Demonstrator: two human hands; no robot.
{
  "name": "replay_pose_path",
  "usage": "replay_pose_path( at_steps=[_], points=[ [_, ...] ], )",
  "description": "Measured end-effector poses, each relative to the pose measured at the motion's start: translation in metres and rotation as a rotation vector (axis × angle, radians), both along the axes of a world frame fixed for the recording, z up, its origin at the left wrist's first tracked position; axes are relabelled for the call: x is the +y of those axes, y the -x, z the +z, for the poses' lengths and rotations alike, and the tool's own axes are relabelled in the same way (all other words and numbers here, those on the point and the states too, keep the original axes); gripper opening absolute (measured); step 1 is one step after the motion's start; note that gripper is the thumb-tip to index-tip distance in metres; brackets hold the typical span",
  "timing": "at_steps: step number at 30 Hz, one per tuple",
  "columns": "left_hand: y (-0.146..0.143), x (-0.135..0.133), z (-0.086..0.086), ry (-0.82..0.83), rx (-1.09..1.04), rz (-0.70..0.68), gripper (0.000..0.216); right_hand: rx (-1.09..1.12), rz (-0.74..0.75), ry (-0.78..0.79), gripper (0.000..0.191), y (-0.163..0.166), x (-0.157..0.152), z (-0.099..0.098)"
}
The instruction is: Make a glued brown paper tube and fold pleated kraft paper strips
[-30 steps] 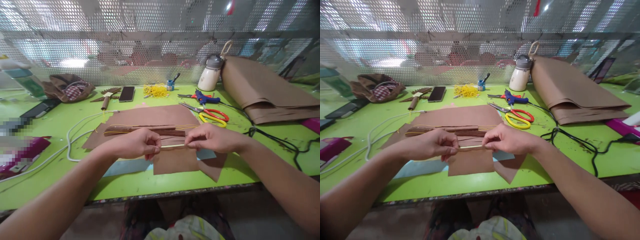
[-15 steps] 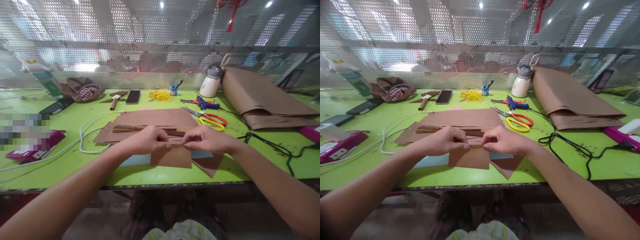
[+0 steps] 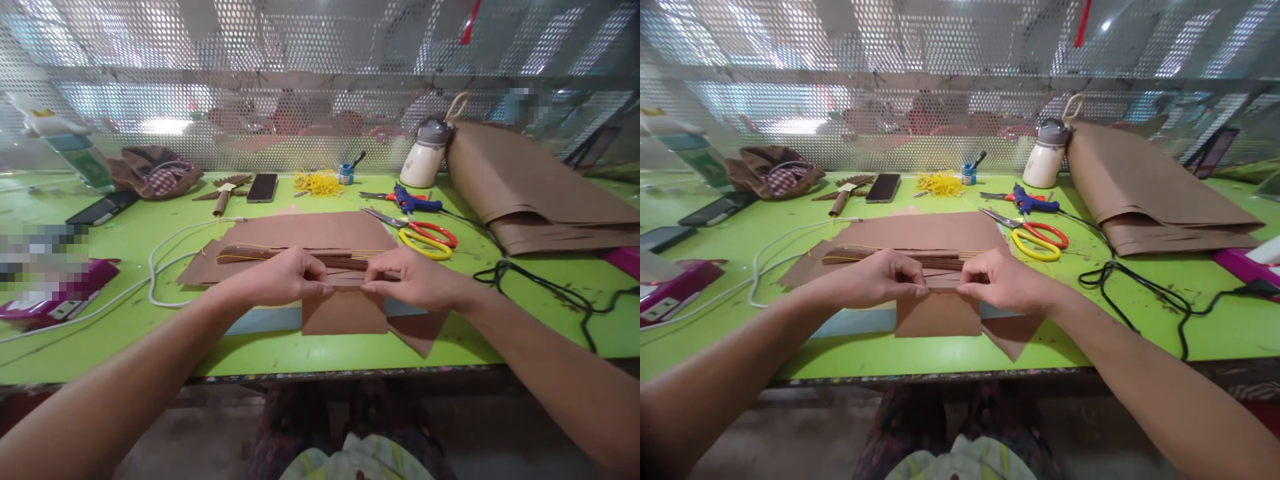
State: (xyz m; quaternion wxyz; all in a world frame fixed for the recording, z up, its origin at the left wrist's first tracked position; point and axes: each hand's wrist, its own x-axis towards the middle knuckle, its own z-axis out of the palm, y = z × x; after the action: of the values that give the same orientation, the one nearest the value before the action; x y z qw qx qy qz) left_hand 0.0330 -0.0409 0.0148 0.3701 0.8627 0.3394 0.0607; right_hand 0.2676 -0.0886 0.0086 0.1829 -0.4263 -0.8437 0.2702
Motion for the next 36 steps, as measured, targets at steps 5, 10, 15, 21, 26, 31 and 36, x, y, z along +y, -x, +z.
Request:
replay_pose_path(
  at_steps=[5, 10, 15, 21, 26, 31, 36],
  points=[
    [0.003, 0.005, 0.003, -0.038, 0.021, -0.028, 0.023, 0.037, -0.008, -0.012, 0.015, -0.001, 0.002, -0.002],
    [0.001, 0.001, 0.011, -0.327, -0.232, 0.015, 0.017, 0.221, -0.102, -0.336, 0.009, -0.001, 0.001, -0.002],
    [0.003, -0.014, 0.02, -0.802, -0.452, 0.023, 0.013, 0.188, -0.072, -0.819, 0.011, -0.006, -0.009, 0.008],
    [0.0, -0.022, 0.006, -1.067, -0.082, -0.274, 0.021, -0.207, 0.115, -0.868, 0.023, -0.01, -0.016, -0.006],
    [0.0, -0.03, -0.019, -0.896, 0.136, -0.355, 0.019, -0.25, 0.227, -0.7, 0.027, -0.008, -0.021, -0.033],
    [0.002, -0.038, -0.028, -0.703, 0.089, -0.186, 0.02, -0.237, 0.197, -0.58, 0.023, -0.007, -0.025, -0.044],
    [-0.001, -0.043, -0.03, -0.67, 0.042, -0.175, 0.025, -0.205, 0.151, -0.55, 0.022, -0.004, -0.026, -0.041]
  ],
)
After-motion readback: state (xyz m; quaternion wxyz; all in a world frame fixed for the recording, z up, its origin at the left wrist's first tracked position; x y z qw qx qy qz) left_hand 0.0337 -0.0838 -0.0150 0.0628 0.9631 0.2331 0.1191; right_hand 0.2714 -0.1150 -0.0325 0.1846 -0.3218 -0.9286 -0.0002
